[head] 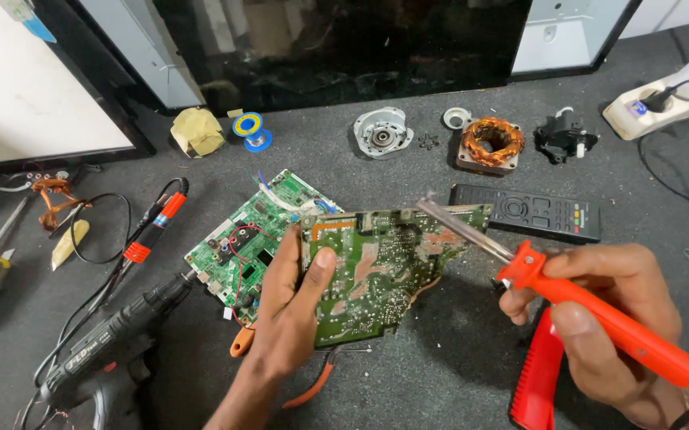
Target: Soldering and desoldering components on a circuit board using a soldering iron and pliers
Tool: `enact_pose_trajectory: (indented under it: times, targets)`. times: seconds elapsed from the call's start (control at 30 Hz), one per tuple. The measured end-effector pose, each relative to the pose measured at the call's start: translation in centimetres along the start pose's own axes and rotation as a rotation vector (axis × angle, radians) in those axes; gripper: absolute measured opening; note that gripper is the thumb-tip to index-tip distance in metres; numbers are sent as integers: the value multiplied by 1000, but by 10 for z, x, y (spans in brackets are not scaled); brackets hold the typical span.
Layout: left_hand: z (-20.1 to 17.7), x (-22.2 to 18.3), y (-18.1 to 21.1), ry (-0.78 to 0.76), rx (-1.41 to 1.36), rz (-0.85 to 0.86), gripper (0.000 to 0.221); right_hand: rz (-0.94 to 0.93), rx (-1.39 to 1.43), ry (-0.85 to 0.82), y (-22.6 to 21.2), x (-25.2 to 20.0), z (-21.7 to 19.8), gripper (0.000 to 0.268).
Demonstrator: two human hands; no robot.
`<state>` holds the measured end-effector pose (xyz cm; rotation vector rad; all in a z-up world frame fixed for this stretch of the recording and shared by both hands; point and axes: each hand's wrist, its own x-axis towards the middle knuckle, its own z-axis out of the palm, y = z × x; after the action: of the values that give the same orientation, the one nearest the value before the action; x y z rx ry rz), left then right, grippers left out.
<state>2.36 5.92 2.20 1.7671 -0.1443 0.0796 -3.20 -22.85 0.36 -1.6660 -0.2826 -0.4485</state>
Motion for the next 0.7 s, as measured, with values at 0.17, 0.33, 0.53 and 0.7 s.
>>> enact_pose_trajectory:
  times: [0.17, 0.33, 0.53, 0.7]
  targets:
    - [6, -4, -4, -54, -49, 96, 31, -108, 89, 55, 27, -18, -3, 39]
    - [8, -5, 0, -29, 16, 86, 28, -45, -1, 87, 13, -30, -2, 35]
    - [8, -11, -7, -42, 108, 127, 33, -187, -69, -7, 21, -33, -12, 34]
    - [1, -17, -2, -110, 196, 666, 17, 1317, 732, 57, 41, -27, -99, 64]
